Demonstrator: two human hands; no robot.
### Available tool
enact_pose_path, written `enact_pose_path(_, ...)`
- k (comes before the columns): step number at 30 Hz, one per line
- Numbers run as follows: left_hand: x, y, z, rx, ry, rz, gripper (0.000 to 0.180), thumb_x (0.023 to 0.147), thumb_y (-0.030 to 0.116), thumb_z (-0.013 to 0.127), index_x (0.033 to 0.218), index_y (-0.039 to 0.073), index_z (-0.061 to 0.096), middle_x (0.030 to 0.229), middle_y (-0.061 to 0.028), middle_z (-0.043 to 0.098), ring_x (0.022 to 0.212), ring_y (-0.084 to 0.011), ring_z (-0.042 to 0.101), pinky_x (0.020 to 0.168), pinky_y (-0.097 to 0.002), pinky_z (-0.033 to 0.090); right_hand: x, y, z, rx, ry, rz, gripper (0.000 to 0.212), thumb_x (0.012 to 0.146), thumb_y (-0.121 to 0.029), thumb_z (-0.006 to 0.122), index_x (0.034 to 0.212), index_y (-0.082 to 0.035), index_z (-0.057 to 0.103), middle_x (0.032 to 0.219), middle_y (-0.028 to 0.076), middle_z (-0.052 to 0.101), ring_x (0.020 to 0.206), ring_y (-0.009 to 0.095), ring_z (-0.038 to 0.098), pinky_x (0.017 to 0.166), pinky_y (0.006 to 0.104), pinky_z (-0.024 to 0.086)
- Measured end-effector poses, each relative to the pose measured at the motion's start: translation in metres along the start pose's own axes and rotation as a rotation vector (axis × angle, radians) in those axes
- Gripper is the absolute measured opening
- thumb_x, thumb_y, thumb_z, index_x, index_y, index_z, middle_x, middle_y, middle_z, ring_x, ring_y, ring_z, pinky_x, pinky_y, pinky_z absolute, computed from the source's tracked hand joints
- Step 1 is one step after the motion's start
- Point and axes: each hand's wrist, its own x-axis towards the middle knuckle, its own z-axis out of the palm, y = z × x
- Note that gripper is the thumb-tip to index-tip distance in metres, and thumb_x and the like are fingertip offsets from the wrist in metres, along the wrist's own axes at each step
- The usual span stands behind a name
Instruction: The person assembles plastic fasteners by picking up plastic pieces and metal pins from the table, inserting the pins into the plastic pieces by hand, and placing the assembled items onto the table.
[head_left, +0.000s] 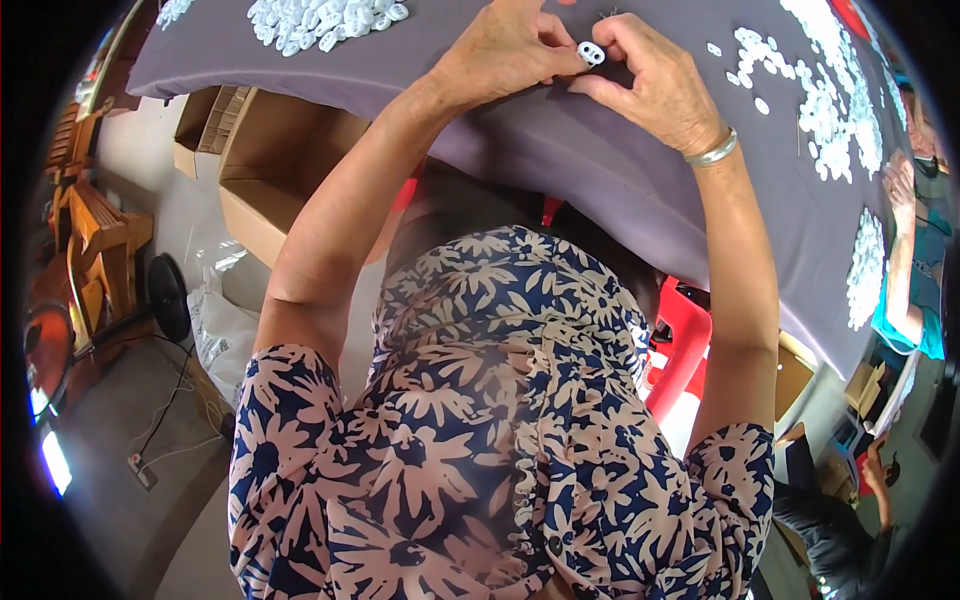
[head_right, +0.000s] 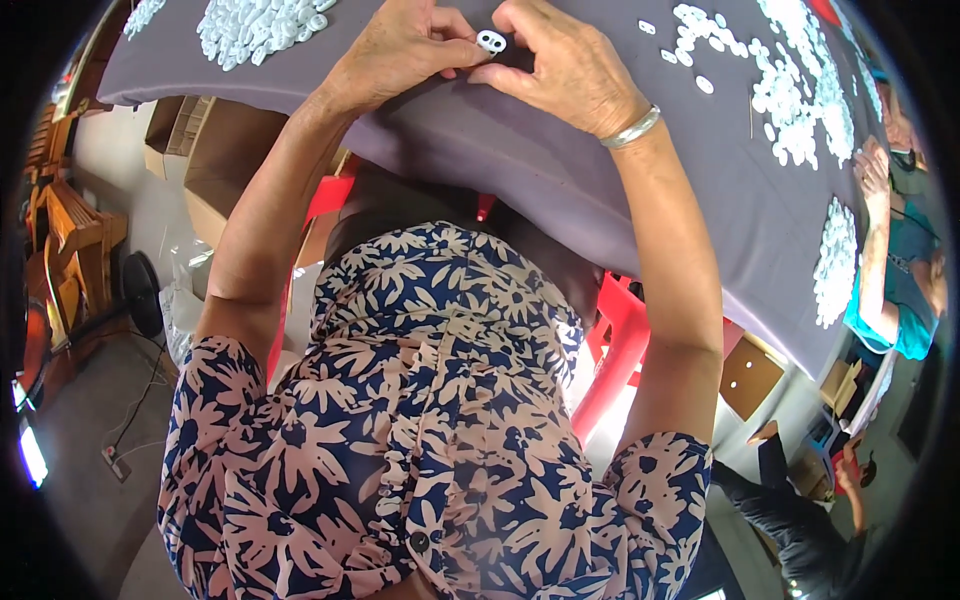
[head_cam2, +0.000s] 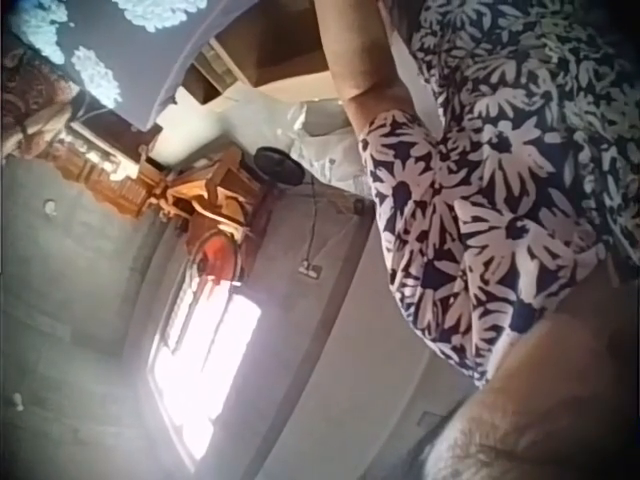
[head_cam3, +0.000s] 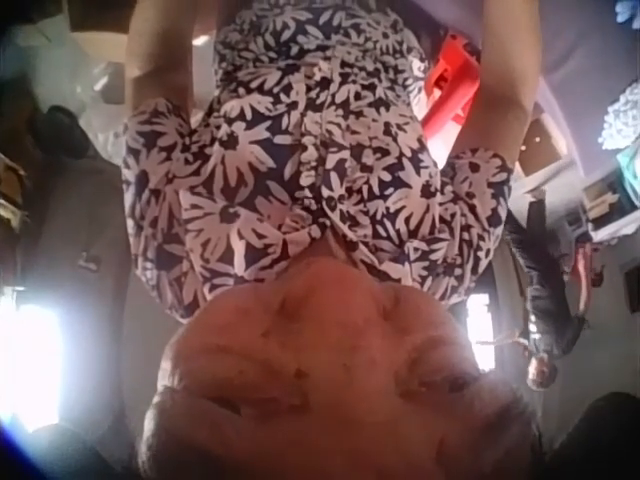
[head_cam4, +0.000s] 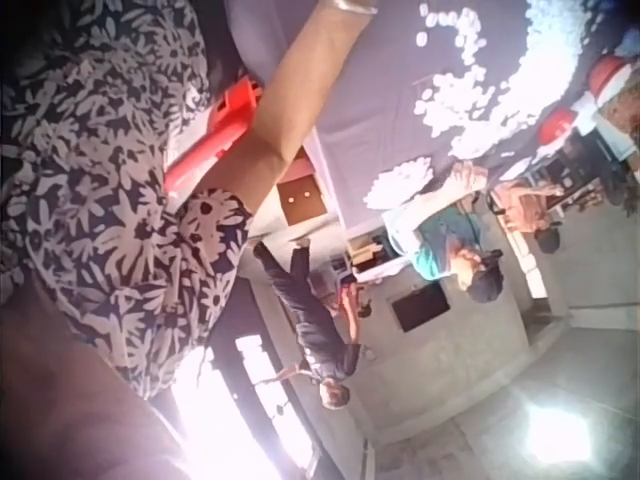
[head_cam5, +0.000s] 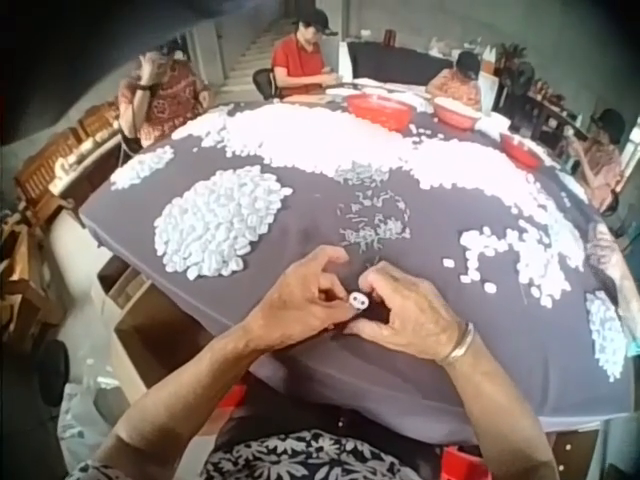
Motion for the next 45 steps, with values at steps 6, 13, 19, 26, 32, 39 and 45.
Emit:
enact_pose_path(6, 0.005, -0.014, 0.002, -0.052, 0.013, -0.32, 0.045, 0.081, 0.0, 0.063, 0.12, -0.002, 0.042, 0.074, -0.0066, 0.061, 0.068, -0.0107, 0.057, 0.062, -0.0247, 0.047, -0.007, 0.02, 0.014, -0.229, -0.021, -0.131, 0.027, 0.08, -0.019, 0.07, 0.095, -0.005, 0.053, 0.083, 0.01, 0.056, 0.072, 0.032, 0.058, 0.058, 0.0384, 0.048)
enact_pose_path(13, 0.007, -0.011, -0.003, -0.104, 0.018, -0.324, 0.035, 0.082, 0.0, 0.063, 0.114, 0.0, 0.05, 0.077, -0.0051, 0.063, 0.071, -0.0091, 0.057, 0.064, -0.024, 0.047, -0.012, 0.027, 0.017, -0.239, -0.03, -0.045, 0.026, 0.083, -0.024, 0.066, 0.092, -0.006, 0.051, 0.079, 0.01, 0.056, 0.07, 0.033, 0.058, 0.059, 0.0406, 0.048)
enact_pose_path(19, 0.006, -0.01, 0.003, -0.084, 0.049, -0.255, 0.032, 0.083, 0.003, 0.064, 0.112, 0.0, 0.052, 0.075, -0.0059, 0.065, 0.069, -0.009, 0.059, 0.064, -0.0231, 0.049, -0.011, 0.022, 0.016, -0.292, -0.069, -0.029, 0.028, 0.084, -0.031, 0.065, 0.087, -0.008, 0.049, 0.074, 0.008, 0.057, 0.069, 0.03, 0.059, 0.056, 0.0403, 0.047)
enact_pose_path(26, 0.005, 0.001, 0.008, -0.136, 0.119, -0.404, 0.047, 0.08, 0.005, 0.066, 0.12, -0.004, 0.045, 0.076, -0.008, 0.064, 0.068, -0.0117, 0.06, 0.062, -0.0243, 0.049, -0.01, 0.018, 0.018, -0.304, 0.0, -0.027, 0.03, 0.081, -0.031, 0.068, 0.086, -0.008, 0.049, 0.074, 0.006, 0.057, 0.067, 0.028, 0.06, 0.055, 0.0382, 0.048)
enact_pose_path(32, 0.002, 0.004, 0.01, -0.214, 0.161, -0.542, 0.048, 0.081, 0.011, 0.068, 0.122, 0.0, 0.046, 0.078, -0.0048, 0.062, 0.068, -0.009, 0.054, 0.063, -0.0235, 0.045, -0.011, 0.018, 0.018, -0.269, 0.014, -0.012, 0.029, 0.079, -0.028, 0.069, 0.087, -0.008, 0.051, 0.077, 0.006, 0.057, 0.066, 0.028, 0.06, 0.055, 0.038, 0.049)
enact_pose_path(39, 0.004, 0.005, 0.009, -0.233, 0.146, -0.557, 0.047, 0.081, 0.008, 0.066, 0.123, 0.0, 0.046, 0.082, -0.0051, 0.062, 0.071, -0.0101, 0.054, 0.067, -0.0251, 0.046, -0.012, 0.022, 0.02, -0.302, -0.073, -0.031, 0.024, 0.086, -0.028, 0.061, 0.084, -0.006, 0.052, 0.072, 0.009, 0.058, 0.066, 0.03, 0.061, 0.055, 0.0406, 0.048)
enact_pose_path(45, 0.003, -0.003, 0.005, -0.311, 0.074, -0.518, 0.046, 0.082, 0.006, 0.063, 0.124, 0.0, 0.045, 0.084, -0.0053, 0.061, 0.075, -0.0122, 0.054, 0.072, -0.0267, 0.046, -0.011, 0.019, 0.018, -0.335, -0.137, -0.052, 0.028, 0.086, -0.03, 0.06, 0.076, -0.005, 0.051, 0.069, 0.01, 0.063, 0.063, 0.028, 0.064, 0.054, 0.039, 0.051)
